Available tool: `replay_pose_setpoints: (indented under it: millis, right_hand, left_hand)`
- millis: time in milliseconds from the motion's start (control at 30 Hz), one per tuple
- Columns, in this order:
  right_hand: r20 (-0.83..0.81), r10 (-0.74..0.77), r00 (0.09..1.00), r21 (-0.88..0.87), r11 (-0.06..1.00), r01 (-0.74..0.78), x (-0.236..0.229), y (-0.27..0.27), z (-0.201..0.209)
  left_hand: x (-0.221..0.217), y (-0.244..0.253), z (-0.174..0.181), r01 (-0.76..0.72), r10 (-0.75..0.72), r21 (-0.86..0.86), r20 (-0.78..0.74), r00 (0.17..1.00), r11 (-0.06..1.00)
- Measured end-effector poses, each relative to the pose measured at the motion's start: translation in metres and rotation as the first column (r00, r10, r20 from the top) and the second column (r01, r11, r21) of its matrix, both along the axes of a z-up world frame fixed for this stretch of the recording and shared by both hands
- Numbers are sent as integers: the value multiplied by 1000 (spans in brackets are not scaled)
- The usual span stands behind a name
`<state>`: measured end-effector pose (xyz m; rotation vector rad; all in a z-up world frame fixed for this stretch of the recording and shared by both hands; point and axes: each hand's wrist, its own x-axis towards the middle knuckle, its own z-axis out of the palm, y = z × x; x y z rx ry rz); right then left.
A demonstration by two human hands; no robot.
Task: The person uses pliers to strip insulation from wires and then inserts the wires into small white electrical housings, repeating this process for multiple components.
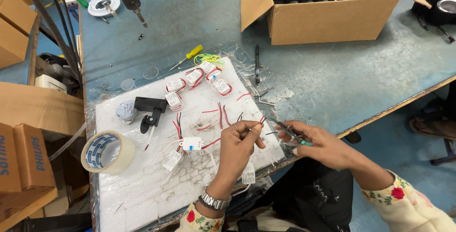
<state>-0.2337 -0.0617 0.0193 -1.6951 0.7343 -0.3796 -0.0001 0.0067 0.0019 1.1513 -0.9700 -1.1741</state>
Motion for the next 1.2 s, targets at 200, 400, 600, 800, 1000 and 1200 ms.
replay_pose_setpoints:
  millis: [200,400,600,800,1000,1200]
  right_hand:
    - [303,-219,927,195,967,165,-8,-4,-25]
    - [448,-382,809,410,891,194,-12,3,-39]
    - [370,-197,908,249,962,107,-16,8,-37]
    - [142,-193,971,-275,934,226,-18,-7,-24]
    - [-251,-484,838,-863,505,33,-8,-61,-31]
    - [-295,-514,805,-816,574,68,3,-58,-34]
  left_hand:
    - [-2,4,-3,-38,44,-51,121,992,998]
    - [-13,12,3,-120,152,-121,306,940,985]
    - [-13,14,14,-149,180,-116,339,923,982]
    - [-10,15,11,-171,192,-93,336,922,981]
    - [-7,17,3,-130,153,-110,229,961,985]
    - [-4,32,10,-158,158,-22,273,949,987]
